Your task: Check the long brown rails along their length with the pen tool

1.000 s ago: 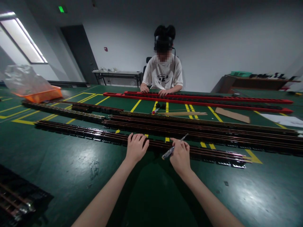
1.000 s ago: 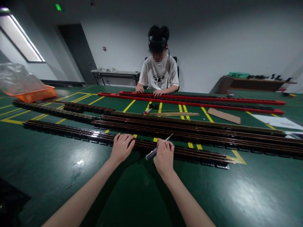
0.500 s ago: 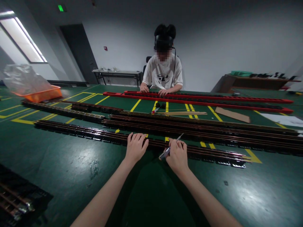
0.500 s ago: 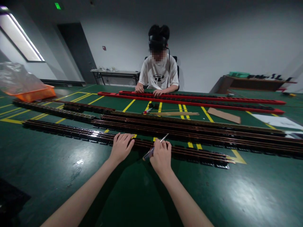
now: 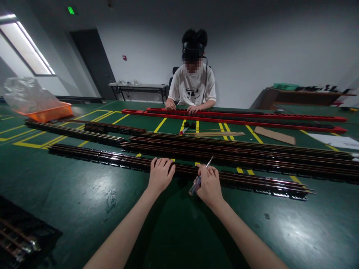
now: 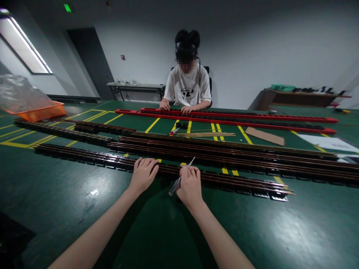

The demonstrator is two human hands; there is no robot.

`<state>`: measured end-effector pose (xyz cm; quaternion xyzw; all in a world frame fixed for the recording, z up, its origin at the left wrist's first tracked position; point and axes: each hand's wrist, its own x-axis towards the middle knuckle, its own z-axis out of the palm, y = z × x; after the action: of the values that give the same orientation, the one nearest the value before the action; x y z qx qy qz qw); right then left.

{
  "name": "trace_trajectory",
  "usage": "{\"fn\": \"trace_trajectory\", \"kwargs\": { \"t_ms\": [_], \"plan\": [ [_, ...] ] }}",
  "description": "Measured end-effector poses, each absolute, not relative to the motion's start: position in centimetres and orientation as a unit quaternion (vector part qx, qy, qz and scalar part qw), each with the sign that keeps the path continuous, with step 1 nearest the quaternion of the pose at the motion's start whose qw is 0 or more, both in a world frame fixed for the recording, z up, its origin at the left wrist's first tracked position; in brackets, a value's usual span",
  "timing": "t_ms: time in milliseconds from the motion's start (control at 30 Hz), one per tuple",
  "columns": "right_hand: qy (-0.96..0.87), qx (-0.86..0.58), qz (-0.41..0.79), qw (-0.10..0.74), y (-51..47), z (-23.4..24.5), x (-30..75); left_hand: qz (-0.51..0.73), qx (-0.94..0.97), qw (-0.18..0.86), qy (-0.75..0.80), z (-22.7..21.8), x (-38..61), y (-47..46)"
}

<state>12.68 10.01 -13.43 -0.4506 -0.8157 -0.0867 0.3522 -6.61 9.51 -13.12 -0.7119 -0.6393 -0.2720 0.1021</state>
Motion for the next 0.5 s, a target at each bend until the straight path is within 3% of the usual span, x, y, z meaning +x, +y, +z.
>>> {"fn": "trace_trajectory", "kwargs": {
  "t_ms": [500],
  "plan": [
    [-0.782, -0.532, -0.097, 0.31, 9.73, -13.03, 11.85, -0.273, -0.711, 0.108, -0.639, -13.28, -6.63, 9.53]
  ]
}}
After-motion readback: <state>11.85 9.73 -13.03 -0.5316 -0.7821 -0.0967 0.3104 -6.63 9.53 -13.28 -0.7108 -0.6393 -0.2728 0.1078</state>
